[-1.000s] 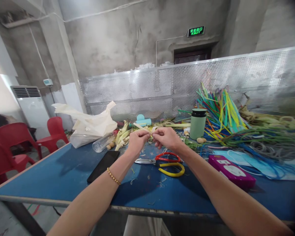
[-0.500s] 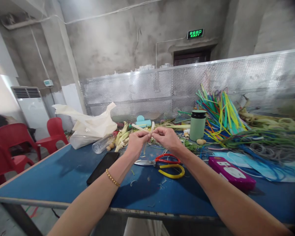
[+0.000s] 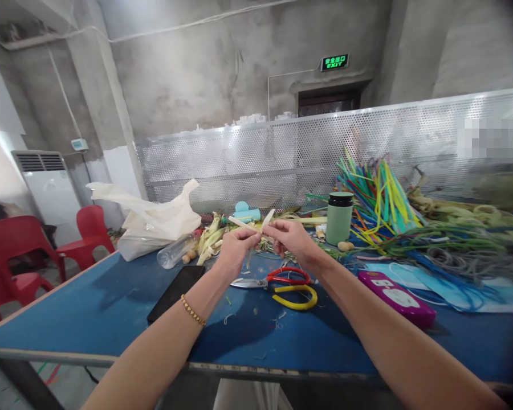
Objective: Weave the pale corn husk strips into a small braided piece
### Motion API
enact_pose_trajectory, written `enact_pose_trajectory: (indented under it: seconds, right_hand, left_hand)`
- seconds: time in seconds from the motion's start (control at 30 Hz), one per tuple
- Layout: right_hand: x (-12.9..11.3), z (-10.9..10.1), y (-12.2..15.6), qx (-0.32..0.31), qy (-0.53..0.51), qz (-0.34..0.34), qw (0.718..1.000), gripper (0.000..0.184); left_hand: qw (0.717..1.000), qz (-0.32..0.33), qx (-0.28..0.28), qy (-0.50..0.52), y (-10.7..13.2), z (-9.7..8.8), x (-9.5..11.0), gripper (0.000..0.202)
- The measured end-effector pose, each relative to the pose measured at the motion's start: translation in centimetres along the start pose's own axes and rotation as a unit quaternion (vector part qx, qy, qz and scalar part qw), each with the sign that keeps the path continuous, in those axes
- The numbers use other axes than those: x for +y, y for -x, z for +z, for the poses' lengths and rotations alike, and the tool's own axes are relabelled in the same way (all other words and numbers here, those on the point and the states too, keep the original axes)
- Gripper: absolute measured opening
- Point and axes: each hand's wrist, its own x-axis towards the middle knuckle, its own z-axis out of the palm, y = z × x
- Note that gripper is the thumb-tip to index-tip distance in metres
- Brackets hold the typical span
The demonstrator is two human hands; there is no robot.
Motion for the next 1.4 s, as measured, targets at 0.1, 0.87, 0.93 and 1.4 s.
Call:
enact_pose_trajectory:
  seconds: [0.1, 0.87, 0.93, 1.4]
  right_hand:
    - [0.3, 0.2, 0.0, 0.016, -0.020, -0.034, 0.999, 0.024]
    - [0.0, 1.1, 0.4, 0.057, 0.001, -0.002, 0.998, 0.014]
    - [-0.1, 1.1, 0.4, 0.060, 0.009, -0.001, 0.998, 0.014]
    - [0.2, -0.8, -0.4, 0.253, 0.307, -0.176, 0.900, 0.021]
  left_hand:
    - [0.999, -0.022, -0.032, 0.010, 0.1, 0.0, -0.1, 0.021]
    - [0.999, -0.015, -0.032, -0.008, -0.2, -0.1, -0.4, 0.032]
    - [0.999, -0.016, -0.032, -0.013, -0.2, -0.2, -0.4, 0.031]
    - [0.983, -0.140, 0.008, 0.121, -0.9, -1.1, -0.3, 0.026]
